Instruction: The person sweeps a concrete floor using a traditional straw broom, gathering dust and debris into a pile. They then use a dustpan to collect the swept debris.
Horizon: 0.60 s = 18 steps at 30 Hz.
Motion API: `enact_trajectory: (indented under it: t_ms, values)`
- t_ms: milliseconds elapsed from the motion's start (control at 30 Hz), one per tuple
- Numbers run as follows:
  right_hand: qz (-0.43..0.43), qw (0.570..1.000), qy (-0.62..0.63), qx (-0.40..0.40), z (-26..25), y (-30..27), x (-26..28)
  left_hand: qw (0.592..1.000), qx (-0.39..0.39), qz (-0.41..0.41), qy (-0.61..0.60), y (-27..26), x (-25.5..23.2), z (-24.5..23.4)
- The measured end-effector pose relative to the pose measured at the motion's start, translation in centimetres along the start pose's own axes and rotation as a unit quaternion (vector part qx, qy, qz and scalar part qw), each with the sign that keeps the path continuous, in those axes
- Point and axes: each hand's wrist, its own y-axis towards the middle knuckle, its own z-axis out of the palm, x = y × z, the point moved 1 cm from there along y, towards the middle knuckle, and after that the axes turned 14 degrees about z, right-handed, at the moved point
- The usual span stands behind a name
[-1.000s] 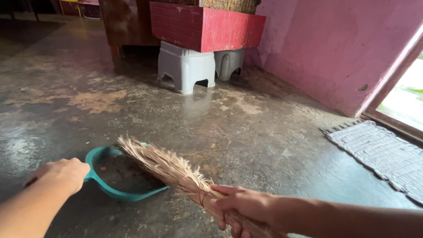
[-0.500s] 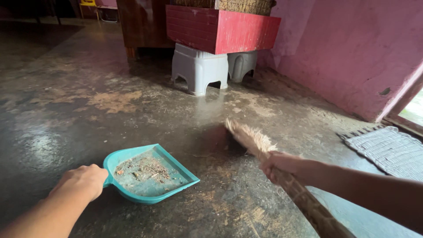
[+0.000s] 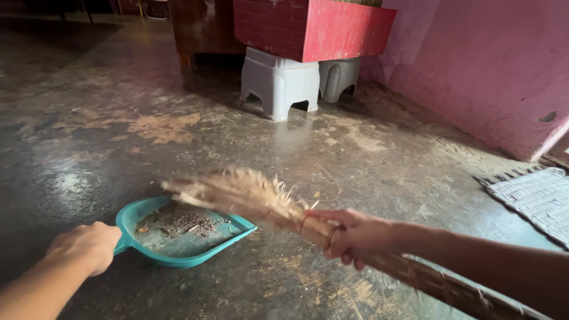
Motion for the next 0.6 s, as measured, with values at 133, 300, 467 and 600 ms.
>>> enact_trajectory:
  t_ms: [133,300,467,600]
  values:
    - [-0.026,0.992,0.042,-0.115,-3.0,3.1,1.4,0.999,0.040,-0.010,-0.008,1.4,3.7,2.0]
    - [-0.055,0.972,0.134,-0.187,-5.0,12.3,3.3,0.998,-0.025,-0.059,-0.022,3.1,12.4,8.1]
    - [-0.014,0.973,0.063,-0.221,-2.1,18.6,8.6,0.995,-0.023,-0.092,0.039,7.7,21.2,15.3]
    - [-0.086,0.980,-0.104,-0.148,2.3,18.3,12.7,0.993,0.000,-0.104,0.058,8.3,23.7,18.1]
